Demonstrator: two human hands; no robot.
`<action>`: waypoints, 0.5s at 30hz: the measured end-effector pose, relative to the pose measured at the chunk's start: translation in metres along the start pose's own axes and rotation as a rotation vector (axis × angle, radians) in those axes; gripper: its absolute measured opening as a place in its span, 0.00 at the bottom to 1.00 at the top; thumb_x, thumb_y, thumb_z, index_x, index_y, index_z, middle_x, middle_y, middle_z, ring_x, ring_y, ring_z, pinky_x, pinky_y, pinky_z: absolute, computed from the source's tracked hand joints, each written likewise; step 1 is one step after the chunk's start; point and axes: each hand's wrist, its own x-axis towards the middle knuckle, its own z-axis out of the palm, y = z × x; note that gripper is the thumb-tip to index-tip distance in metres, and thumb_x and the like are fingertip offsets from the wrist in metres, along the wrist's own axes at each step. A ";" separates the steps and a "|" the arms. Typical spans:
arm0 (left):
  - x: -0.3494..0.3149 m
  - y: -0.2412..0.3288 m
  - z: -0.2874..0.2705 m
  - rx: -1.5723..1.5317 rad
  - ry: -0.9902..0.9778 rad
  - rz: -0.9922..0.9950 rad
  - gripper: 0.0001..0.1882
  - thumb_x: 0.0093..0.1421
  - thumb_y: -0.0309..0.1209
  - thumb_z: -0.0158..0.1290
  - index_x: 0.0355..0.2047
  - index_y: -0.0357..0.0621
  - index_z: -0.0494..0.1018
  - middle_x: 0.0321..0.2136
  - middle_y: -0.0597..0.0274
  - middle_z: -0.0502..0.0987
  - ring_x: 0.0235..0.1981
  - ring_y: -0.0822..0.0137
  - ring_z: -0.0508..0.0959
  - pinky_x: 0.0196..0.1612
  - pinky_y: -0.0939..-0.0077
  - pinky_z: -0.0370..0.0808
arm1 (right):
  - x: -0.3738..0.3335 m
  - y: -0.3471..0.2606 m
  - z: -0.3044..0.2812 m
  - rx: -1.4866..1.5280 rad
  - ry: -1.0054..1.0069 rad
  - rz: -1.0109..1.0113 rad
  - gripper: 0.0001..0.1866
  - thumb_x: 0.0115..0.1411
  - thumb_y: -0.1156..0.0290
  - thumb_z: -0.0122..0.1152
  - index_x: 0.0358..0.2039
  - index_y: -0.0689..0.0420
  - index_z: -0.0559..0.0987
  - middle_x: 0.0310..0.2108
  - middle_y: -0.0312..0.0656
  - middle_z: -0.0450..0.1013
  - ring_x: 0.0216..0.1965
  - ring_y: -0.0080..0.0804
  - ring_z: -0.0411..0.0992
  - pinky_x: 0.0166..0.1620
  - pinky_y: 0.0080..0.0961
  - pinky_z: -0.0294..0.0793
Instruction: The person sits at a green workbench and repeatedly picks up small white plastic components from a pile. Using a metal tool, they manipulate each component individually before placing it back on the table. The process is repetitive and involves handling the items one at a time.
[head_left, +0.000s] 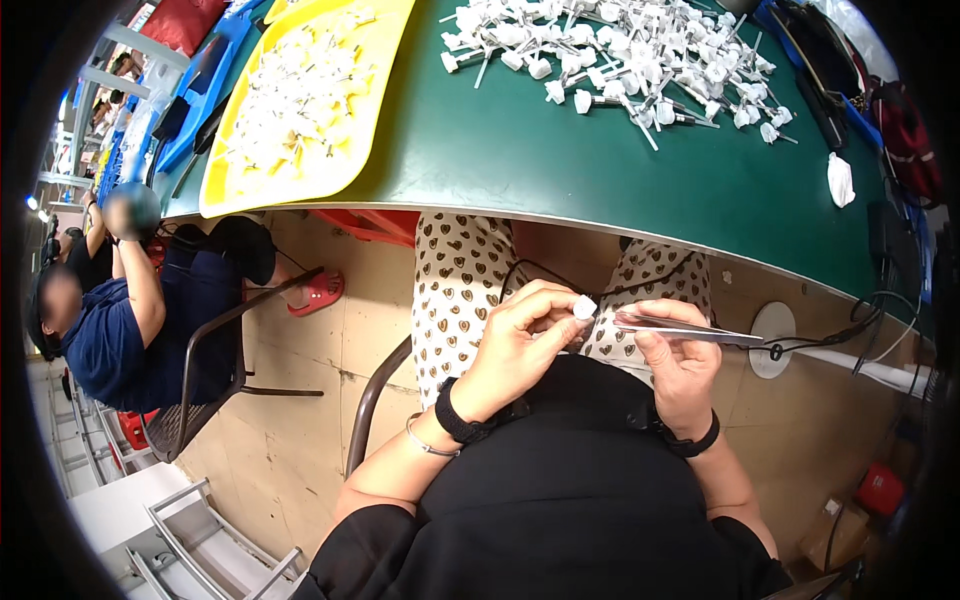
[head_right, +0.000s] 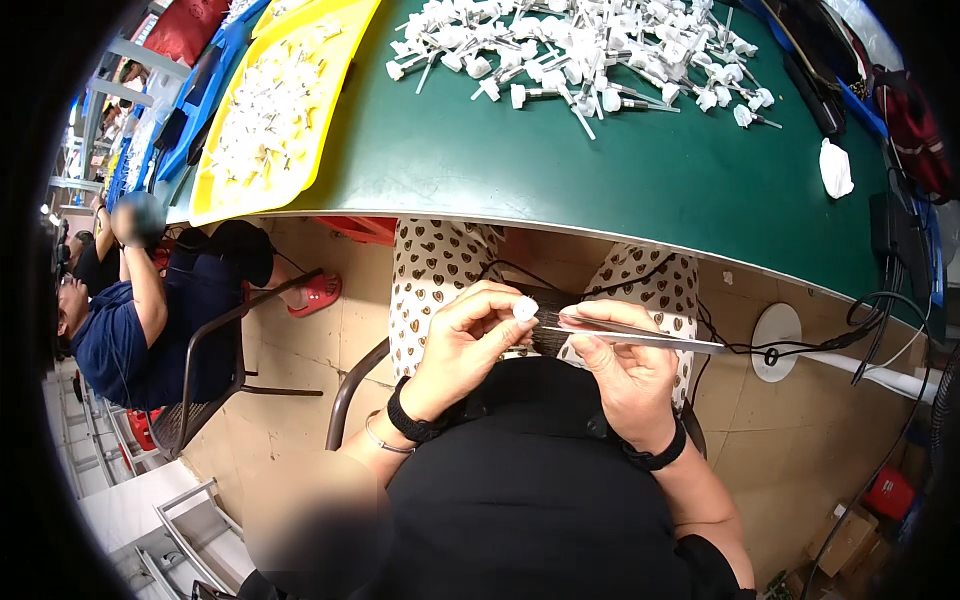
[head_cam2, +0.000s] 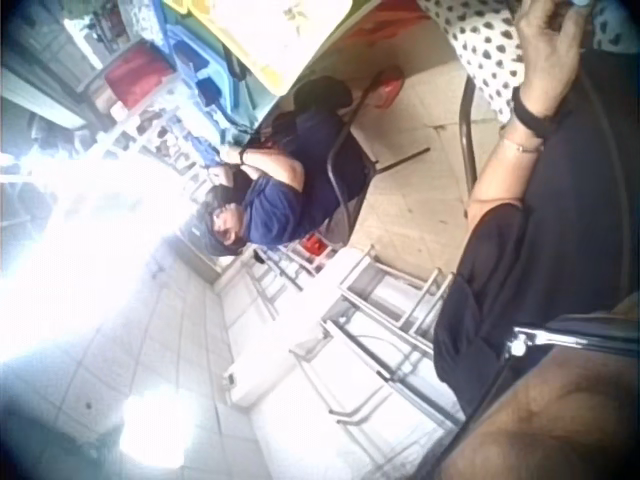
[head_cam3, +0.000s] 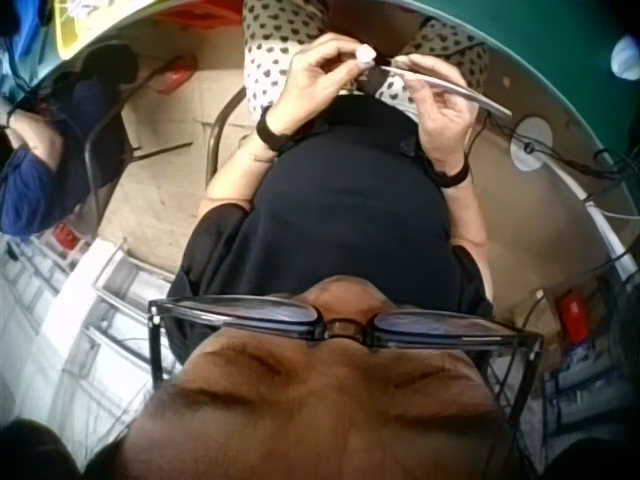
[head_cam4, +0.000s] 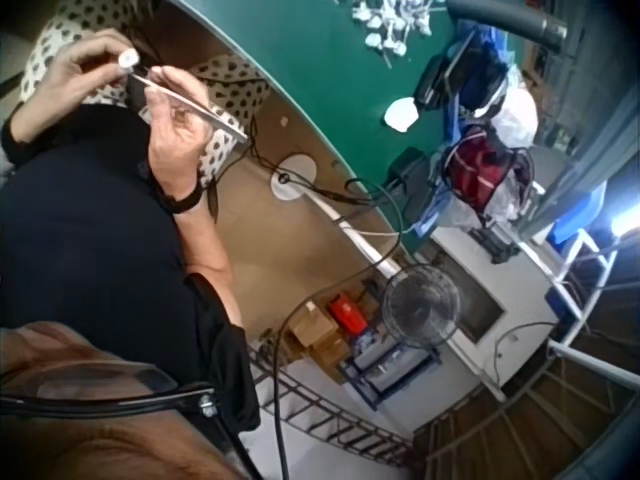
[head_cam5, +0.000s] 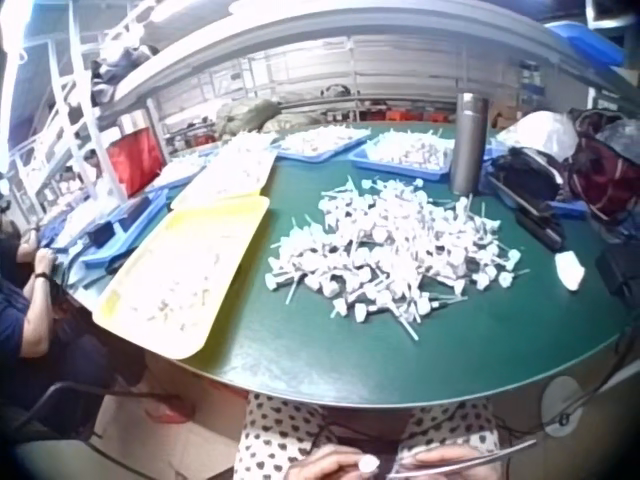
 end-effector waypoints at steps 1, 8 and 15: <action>0.000 -0.002 0.000 0.009 -0.005 -0.014 0.07 0.64 0.19 0.59 0.42 0.33 0.79 0.42 0.60 0.77 0.37 0.73 0.81 0.41 0.80 0.81 | 0.000 0.001 0.001 0.002 0.001 0.007 0.13 0.66 0.80 0.63 0.50 0.66 0.76 0.46 0.46 0.79 0.48 0.31 0.79 0.52 0.24 0.80; 0.003 -0.017 0.002 -0.028 -0.047 -0.071 0.06 0.63 0.17 0.59 0.41 0.30 0.77 0.43 0.58 0.77 0.38 0.72 0.82 0.42 0.79 0.83 | 0.005 0.010 0.010 -0.052 0.014 -0.046 0.11 0.66 0.81 0.63 0.49 0.65 0.78 0.44 0.45 0.78 0.44 0.27 0.78 0.47 0.22 0.80; 0.003 -0.016 0.003 -0.028 -0.058 -0.070 0.04 0.63 0.17 0.59 0.39 0.30 0.77 0.42 0.57 0.78 0.36 0.72 0.82 0.39 0.81 0.83 | 0.009 0.018 0.011 -0.261 -0.030 -0.159 0.10 0.65 0.81 0.63 0.47 0.65 0.80 0.41 0.45 0.79 0.40 0.27 0.78 0.42 0.23 0.79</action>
